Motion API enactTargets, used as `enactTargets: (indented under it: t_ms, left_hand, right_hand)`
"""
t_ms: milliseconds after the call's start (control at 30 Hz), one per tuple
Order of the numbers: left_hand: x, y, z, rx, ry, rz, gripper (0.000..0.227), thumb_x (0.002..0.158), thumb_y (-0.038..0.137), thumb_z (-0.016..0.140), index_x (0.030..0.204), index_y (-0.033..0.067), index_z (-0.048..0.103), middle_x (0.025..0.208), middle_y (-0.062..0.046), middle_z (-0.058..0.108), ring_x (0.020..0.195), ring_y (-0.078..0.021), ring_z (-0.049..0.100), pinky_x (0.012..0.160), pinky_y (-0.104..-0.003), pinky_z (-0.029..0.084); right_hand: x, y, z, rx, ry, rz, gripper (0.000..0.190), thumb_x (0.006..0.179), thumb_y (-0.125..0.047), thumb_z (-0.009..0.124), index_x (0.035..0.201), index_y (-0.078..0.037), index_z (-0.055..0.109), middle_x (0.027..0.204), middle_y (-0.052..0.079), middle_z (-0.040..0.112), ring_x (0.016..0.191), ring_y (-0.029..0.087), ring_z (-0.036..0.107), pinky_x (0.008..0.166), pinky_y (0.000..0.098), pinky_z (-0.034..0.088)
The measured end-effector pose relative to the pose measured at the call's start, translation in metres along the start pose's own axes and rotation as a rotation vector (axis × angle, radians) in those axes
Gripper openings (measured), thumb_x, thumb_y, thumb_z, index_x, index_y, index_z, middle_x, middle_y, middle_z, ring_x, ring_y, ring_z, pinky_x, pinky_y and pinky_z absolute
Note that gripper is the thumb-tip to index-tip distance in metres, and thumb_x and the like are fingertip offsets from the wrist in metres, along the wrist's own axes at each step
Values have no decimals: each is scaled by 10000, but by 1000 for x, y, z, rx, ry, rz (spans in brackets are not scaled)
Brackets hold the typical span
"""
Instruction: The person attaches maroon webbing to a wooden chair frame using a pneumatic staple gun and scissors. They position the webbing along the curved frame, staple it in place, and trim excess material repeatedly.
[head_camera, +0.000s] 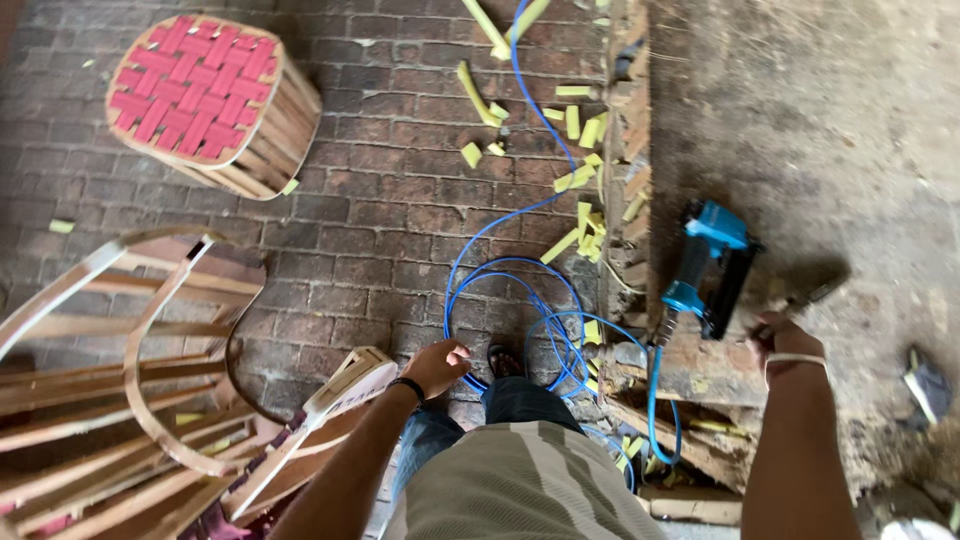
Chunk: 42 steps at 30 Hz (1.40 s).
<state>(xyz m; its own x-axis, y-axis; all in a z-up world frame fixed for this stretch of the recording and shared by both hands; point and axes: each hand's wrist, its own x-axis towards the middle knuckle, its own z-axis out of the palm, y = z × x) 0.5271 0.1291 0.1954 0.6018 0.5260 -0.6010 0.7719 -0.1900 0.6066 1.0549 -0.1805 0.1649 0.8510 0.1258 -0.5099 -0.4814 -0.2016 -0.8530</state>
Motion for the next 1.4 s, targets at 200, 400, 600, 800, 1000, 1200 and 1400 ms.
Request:
enactTargets:
  t_ms: [200, 400, 600, 800, 1000, 1200, 1400]
  left_hand:
    - [-18, -73, 29, -94, 136, -134, 372, 841, 351, 703, 1165, 170, 722, 1071, -86, 763, 1041, -269, 716, 933, -421, 543]
    - [-72, -136, 65, -259, 372, -350, 336, 820, 333, 725, 1103, 155, 752, 1022, -65, 780, 1000, -261, 733, 919, -405, 552]
    - [-153, -196, 125, -673, 749, -616, 333, 810, 323, 757, 1085, 136, 772, 990, -81, 787, 935, -225, 759, 867, -345, 575]
    - [-211, -259, 162, -1098, 1057, -786, 417, 815, 295, 790, 1168, 84, 722, 1064, -112, 787, 983, -221, 759, 897, -338, 584]
    - [-191, -349, 158, -1060, 1321, -960, 657, 715, 384, 881, 1252, 72, 666, 1173, -113, 739, 1077, -222, 697, 935, -354, 549]
    - [-146, -438, 136, -2118, 1561, -808, 617, 828, 553, 741, 1255, 118, 650, 1018, -33, 713, 877, -200, 672, 768, -346, 540]
    - [-129, -437, 115, -2317, 2323, -267, 275, 953, 238, 825, 1030, 58, 632, 837, 13, 611, 608, -83, 514, 487, -228, 381]
  right_hand:
    - [-73, -12, 113, -50, -256, -389, 156, 957, -50, 773, 979, 14, 633, 941, 109, 684, 704, 131, 606, 595, 303, 486]
    - [-162, -10, 309, -325, -1192, 295, 230, 890, -217, 714, 913, 10, 681, 645, 6, 539, 491, 97, 492, 411, 254, 389]
    - [-309, 95, 403, -1072, -1737, 127, 245, 845, -253, 761, 859, -27, 668, 620, 43, 622, 448, 141, 577, 409, 302, 472]
    - [-418, 182, 459, -1425, -1937, 226, 404, 867, -430, 742, 795, -41, 656, 548, 15, 580, 396, 125, 549, 364, 292, 439]
    - [-470, 246, 507, -1753, -2072, 53, 494, 844, -494, 758, 726, -33, 624, 508, 34, 564, 374, 129, 539, 346, 294, 434]
    - [-486, 313, 559, -1966, -2061, 116, 514, 850, -520, 736, 728, -32, 629, 517, 34, 573, 379, 132, 555, 361, 288, 451]
    - [-493, 373, 604, -2061, -2129, 206, 511, 834, -521, 738, 729, -33, 625, 513, 31, 558, 373, 125, 536, 351, 284, 427]
